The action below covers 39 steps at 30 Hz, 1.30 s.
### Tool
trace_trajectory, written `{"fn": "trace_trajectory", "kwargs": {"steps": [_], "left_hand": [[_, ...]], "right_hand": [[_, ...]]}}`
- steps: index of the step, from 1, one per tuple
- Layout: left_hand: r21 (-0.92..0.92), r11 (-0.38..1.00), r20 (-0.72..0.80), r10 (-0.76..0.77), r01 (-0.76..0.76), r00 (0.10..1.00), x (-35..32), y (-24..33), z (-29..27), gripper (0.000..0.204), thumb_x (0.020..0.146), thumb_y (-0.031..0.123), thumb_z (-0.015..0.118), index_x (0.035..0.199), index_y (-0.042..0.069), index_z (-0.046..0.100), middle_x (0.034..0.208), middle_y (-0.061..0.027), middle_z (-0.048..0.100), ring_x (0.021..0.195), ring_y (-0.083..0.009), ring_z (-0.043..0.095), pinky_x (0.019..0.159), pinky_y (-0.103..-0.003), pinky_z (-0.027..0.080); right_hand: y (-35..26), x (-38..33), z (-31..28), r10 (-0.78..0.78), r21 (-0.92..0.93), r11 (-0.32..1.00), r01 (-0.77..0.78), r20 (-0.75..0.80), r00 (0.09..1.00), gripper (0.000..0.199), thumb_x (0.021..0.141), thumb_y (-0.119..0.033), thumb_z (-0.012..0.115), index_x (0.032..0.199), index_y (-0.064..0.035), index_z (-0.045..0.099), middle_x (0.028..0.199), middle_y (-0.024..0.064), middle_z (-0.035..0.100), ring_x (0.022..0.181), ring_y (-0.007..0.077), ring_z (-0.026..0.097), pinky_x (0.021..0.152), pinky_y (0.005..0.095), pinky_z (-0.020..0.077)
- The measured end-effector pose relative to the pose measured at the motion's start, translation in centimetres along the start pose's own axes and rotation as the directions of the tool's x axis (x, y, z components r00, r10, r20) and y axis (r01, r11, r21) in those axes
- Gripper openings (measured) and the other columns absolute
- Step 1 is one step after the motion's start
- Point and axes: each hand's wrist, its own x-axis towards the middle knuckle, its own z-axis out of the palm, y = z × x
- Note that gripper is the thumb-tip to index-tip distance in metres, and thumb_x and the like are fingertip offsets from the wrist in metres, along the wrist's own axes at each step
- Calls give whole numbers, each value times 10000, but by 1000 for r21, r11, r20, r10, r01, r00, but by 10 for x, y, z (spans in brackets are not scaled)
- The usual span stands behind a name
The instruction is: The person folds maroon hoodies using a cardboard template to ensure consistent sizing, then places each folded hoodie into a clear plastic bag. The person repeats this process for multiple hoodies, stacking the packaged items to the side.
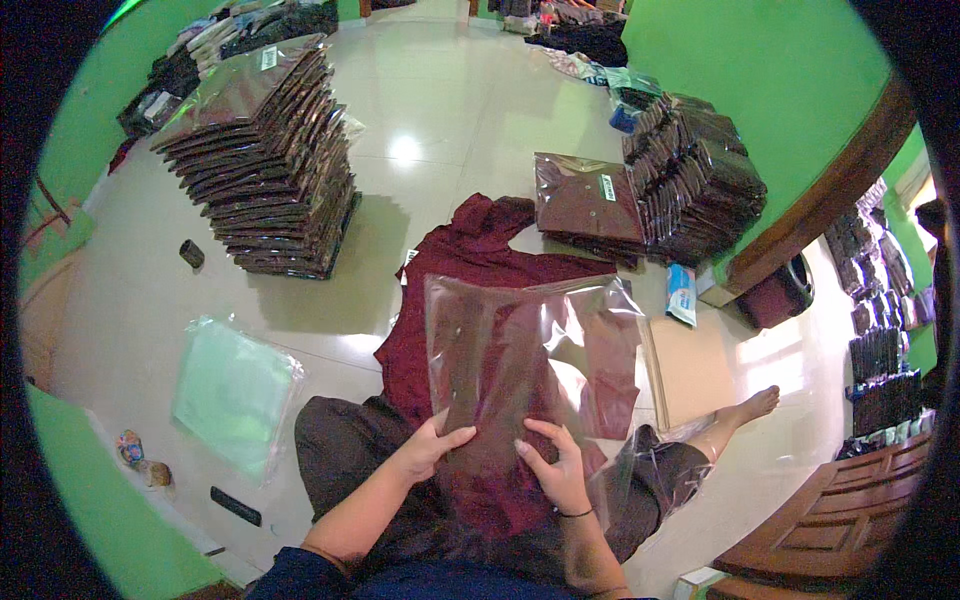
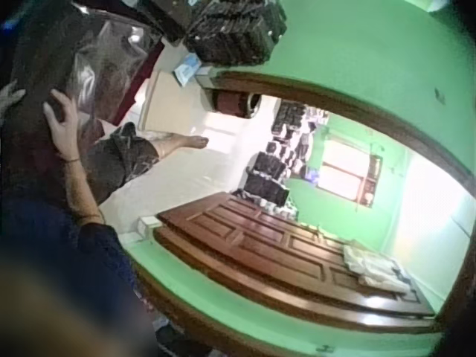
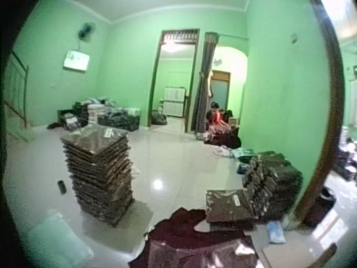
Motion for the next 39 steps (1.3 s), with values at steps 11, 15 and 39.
{"fn": "trace_trajectory", "kwargs": {"steps": [11, 15, 39], "left_hand": [[-80, 938, -301, 301, -338, 905, 93, 7, 14, 539, 927, 419, 379, 1302, 33, 353, 1290, -69, 423, 1171, -176, 393, 1000, -318, 270], [-99, 995, -113, 2, -13, 994, 130, -31, -15, 578, 920, 465, 357, 1293, 24, 376, 1310, -91, 412, 1191, -207, 387, 993, -369, 286], [422, 901, -170, 189, -102, 967, 113, -77, -38, 171, 894, 211, 528, 912, 41, 543, 833, -27, 559, 772, -106, 521, 708, -240, 428]], "right_hand": [[20, 49, 20, -158, -706, 702, 95, -25, 987, 302, 771, -220, 641, 1072, -207, 610, 968, 176, 529, 906, 369, 517, 798, 403, 429], [57, 78, 23, 105, -632, 772, -64, 27, 994, 354, 810, -200, 591, 1161, -178, 550, 1115, 188, 509, 1114, 334, 442, 901, 453, 357], [130, 81, 33, -106, -653, 756, 34, -72, 992, 309, 732, -72, 610, 980, -28, 434, 861, 193, 486, 704, 381, 554, 582, 444, 468]]}}
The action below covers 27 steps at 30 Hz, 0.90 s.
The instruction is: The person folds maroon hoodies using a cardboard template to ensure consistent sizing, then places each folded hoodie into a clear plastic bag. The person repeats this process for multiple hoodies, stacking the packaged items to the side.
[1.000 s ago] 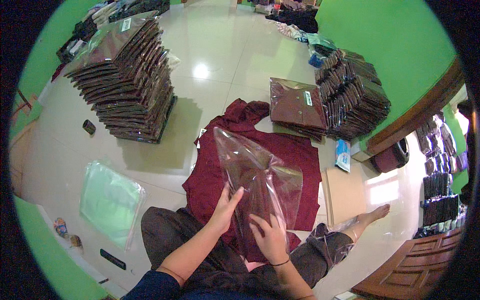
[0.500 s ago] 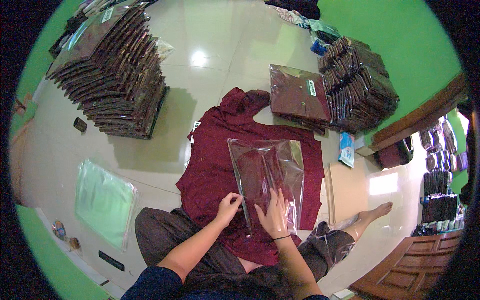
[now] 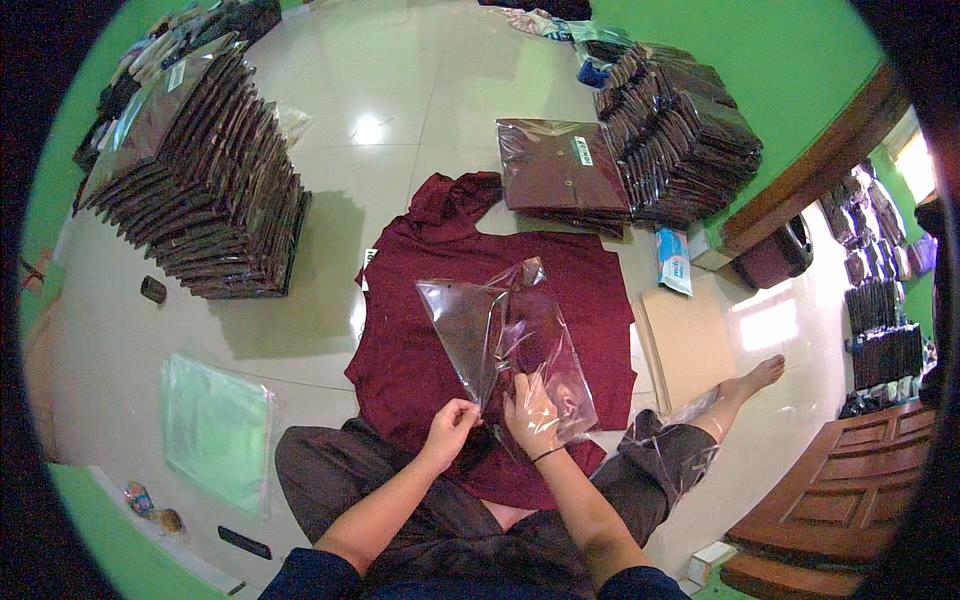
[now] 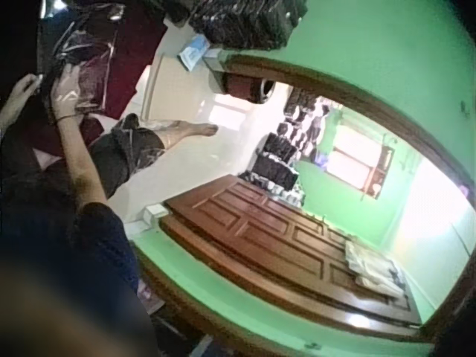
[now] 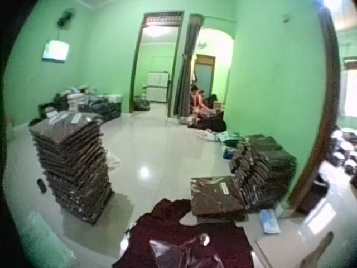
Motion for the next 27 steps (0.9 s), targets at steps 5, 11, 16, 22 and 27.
{"fn": "trace_trajectory", "kwargs": {"steps": [5, 11, 16, 22, 27], "left_hand": [[-518, 846, -138, -230, 128, 963, 4, -4, 1, 269, 860, 246, 581, 1032, 52, 513, 930, -23, 562, 840, -119, 523, 746, -267, 419], [-322, 883, 64, -339, 341, 939, 46, 1, -14, 298, 840, 244, 605, 1042, 28, 567, 966, -67, 612, 875, -184, 574, 783, -319, 448], [-206, 952, -111, -251, 225, 962, 53, 14, -51, 347, 824, 294, 620, 1032, 19, 580, 967, -75, 616, 847, -169, 577, 762, -301, 444], [570, 805, -207, -50, 162, 977, 44, 10, -68, 339, 800, 314, 623, 974, 29, 563, 837, -126, 635, 802, -325, 599, 680, -403, 454], [708, 698, -293, 148, 111, 944, 48, 3, -80, 444, 740, 331, 683, 985, -16, 553, 884, -209, 625, 846, -358, 598, 712, -415, 455]], "right_hand": [[16, -18, 22, 92, 432, 867, -249, 353, 931, 387, 805, -90, 569, 1169, 2, 471, 1129, 231, 520, 1016, 340, 537, 868, 385, 428], [3, -99, 11, -401, 469, 843, 262, 226, 888, 326, 798, -22, 529, 1123, -13, 529, 1216, 208, 479, 1184, 321, 434, 982, 397, 355], [36, -89, -7, 77, 268, 963, -15, -223, 972, 272, 800, -105, 561, 1062, -31, 563, 998, 169, 563, 915, 317, 531, 826, 405, 420], [112, -58, 9, 589, 130, 793, -595, 86, 804, 275, 868, -235, 540, 883, 24, 631, 653, 124, 596, 622, 265, 572, 642, 373, 468], [135, -83, 25, 482, 616, 403, -676, 486, 729, 300, 868, -280, 562, 899, 16, 601, 681, 35, 593, 603, 91, 559, 532, 250, 443]]}}
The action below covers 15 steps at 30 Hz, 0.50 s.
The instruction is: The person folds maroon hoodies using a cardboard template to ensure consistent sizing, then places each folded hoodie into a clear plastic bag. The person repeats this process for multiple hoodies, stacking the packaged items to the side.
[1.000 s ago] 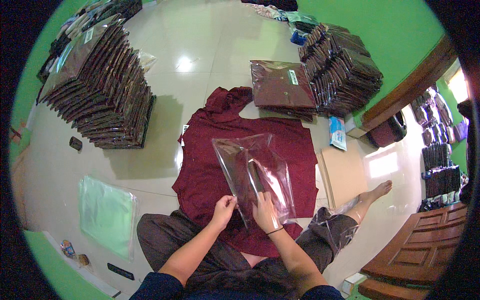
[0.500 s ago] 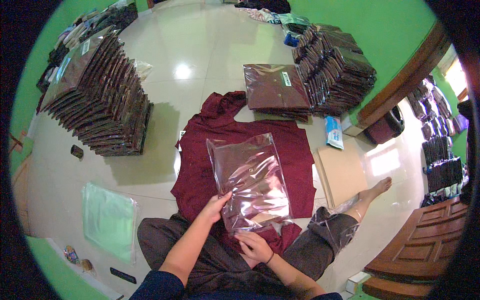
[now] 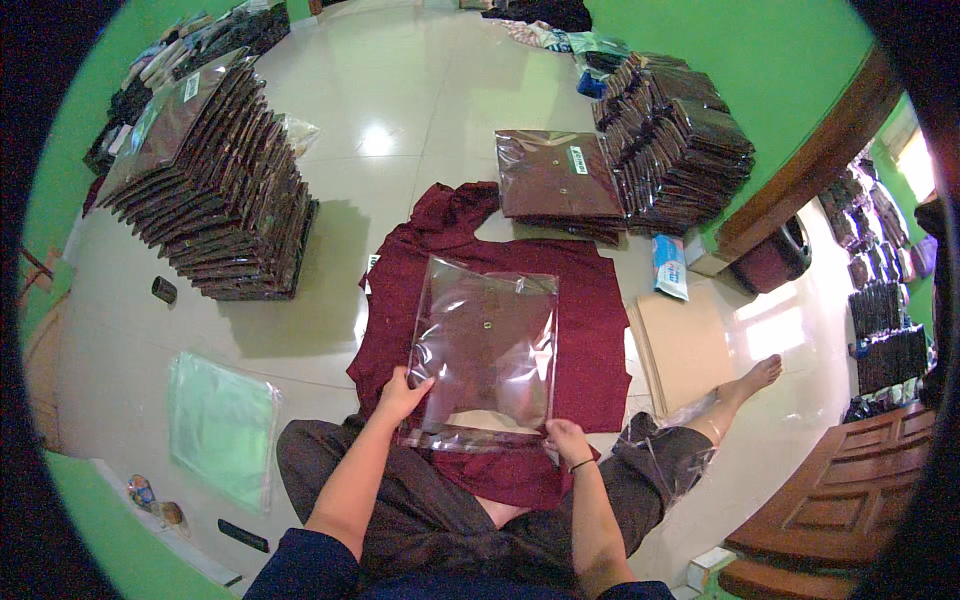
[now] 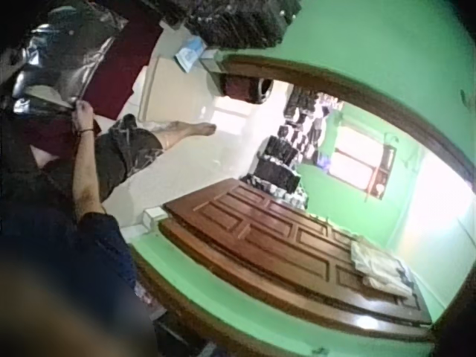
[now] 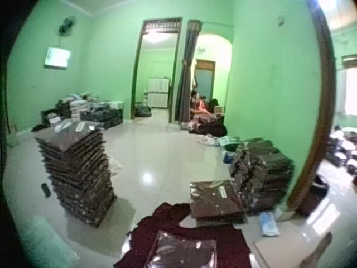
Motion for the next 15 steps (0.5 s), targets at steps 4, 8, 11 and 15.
{"fn": "trace_trajectory", "kwargs": {"steps": [4, 8, 11, 15], "left_hand": [[-557, 764, 399, -97, 325, 912, -8, -23, -13, 289, 812, 265, 627, 880, -15, 609, 871, -113, 634, 788, -172, 589, 678, -317, 472], [-216, 870, 669, -199, 444, 716, -17, -35, -34, 208, 828, 173, 602, 878, -28, 610, 817, -96, 635, 706, -176, 600, 633, -289, 505], [-17, 970, 718, -156, 242, 678, -30, -27, -52, 266, 831, 105, 584, 1047, -24, 498, 791, -95, 632, 679, -148, 603, 630, -277, 497], [-507, 832, 469, 50, 223, 882, -60, 9, -83, 365, 824, 92, 597, 1125, 18, 405, 795, -101, 624, 699, -146, 596, 611, -252, 460]], "right_hand": [[12, -5, 5, 95, 15, 995, -96, 70, 993, 242, 869, -240, 569, 885, 1, 568, 726, 50, 594, 631, 115, 576, 568, 240, 467], [8, -17, 9, 16, 120, 993, -16, -5, 1000, 191, 857, -167, 581, 870, 18, 536, 764, 109, 607, 649, 154, 594, 603, 276, 505], [-13, -35, 9, 9, 66, 998, -14, 77, 997, 152, 836, -80, 582, 901, 9, 477, 751, 107, 587, 679, 179, 594, 620, 273, 506], [-79, -72, 10, -63, 584, 811, 28, 40, 997, 197, 817, -51, 593, 946, -44, 444, 782, 104, 599, 688, 156, 593, 592, 273, 496]]}}
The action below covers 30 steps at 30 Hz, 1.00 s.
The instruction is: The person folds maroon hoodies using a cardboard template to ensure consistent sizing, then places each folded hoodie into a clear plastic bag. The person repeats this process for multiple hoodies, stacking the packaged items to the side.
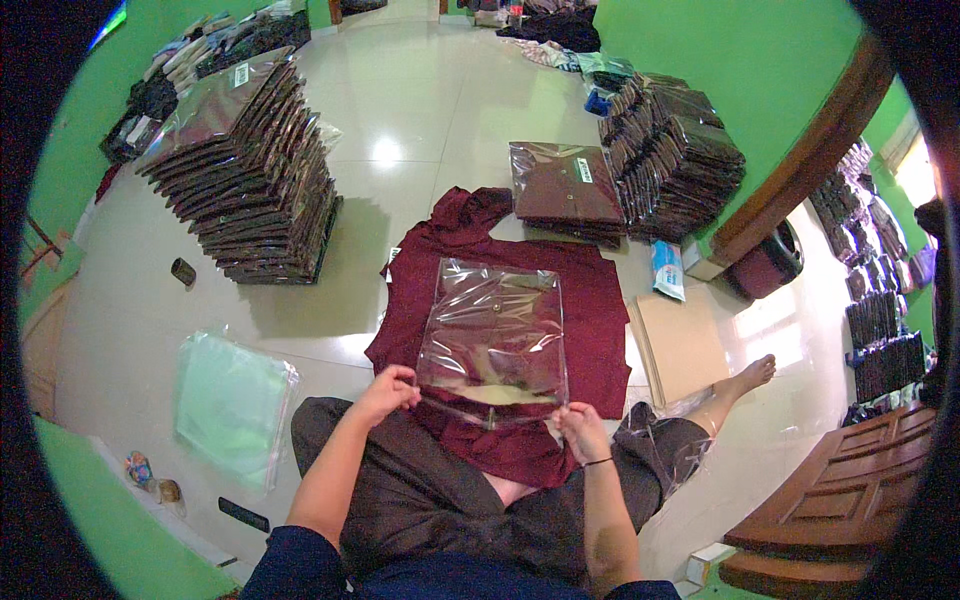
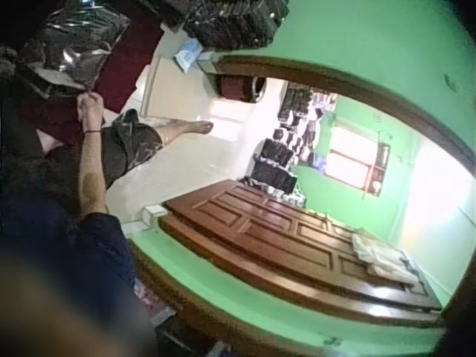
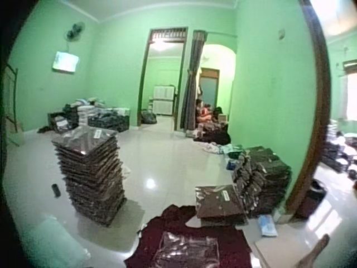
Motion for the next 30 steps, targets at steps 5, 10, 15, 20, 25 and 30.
{"fn": "trace_trajectory", "kwargs": {"steps": [5, 10, 15, 20, 25, 30], "left_hand": [[-543, 757, 36, 452, -362, 891, -66, 94, 0, 373, 830, 56, 582, 1157, 39, 404, 792, -76, 593, 735, -154, 576, 670, -249, 460], [-592, 539, -116, 679, -599, 725, -97, 165, 5, 329, 849, 55, 557, 1156, 36, 439, 853, -77, 597, 788, -156, 578, 721, -268, 473], [-552, 667, -222, 460, -499, 860, -48, 201, 29, 247, 859, 65, 547, 1100, 39, 499, 861, -59, 590, 789, -146, 572, 734, -253, 465], [-539, 505, -249, 669, -674, 700, -32, 215, 27, 230, 863, 50, 539, 1087, -2, 531, 908, -96, 607, 825, -165, 579, 749, -288, 469], [-242, 777, -53, 587, -580, 808, -30, 148, 11, 200, 862, 89, 561, 1041, -1, 571, 908, -73, 610, 832, -138, 569, 769, -272, 456], [608, 782, 85, 110, -139, 990, -2, 42, 15, 258, 799, 221, 629, 917, -8, 647, 828, -128, 654, 718, -185, 634, 701, -324, 507]], "right_hand": [[-106, -71, 54, -206, 23, 978, 206, 215, 955, 205, 842, -47, 565, 972, -74, 408, 854, 163, 623, 663, 131, 589, 537, 238, 476], [-160, -103, 88, -624, 337, 777, 531, 306, 719, 171, 855, -49, 552, 962, -65, 420, 838, 141, 612, 661, 134, 585, 533, 227, 473], [-183, -43, 117, -549, 173, 829, 532, 76, 832, 141, 857, -48, 554, 974, -42, 475, 860, 99, 614, 741, 156, 607, 644, 231, 502], [-209, -28, 103, -647, 257, 759, 598, 201, 736, 132, 855, -46, 555, 970, -35, 489, 889, 100, 600, 819, 160, 594, 720, 252, 495], [-172, -23, 48, -469, -21, 872, 490, 257, 845, 159, 849, -44, 559, 989, -12, 491, 821, 82, 587, 725, 143, 563, 654, 240, 463], [-80, -5, 5, -134, -990, 100, 101, 87, 987, 154, 812, -171, 582, 910, -59, 625, 893, 140, 633, 777, 287, 627, 678, 335, 496]]}}
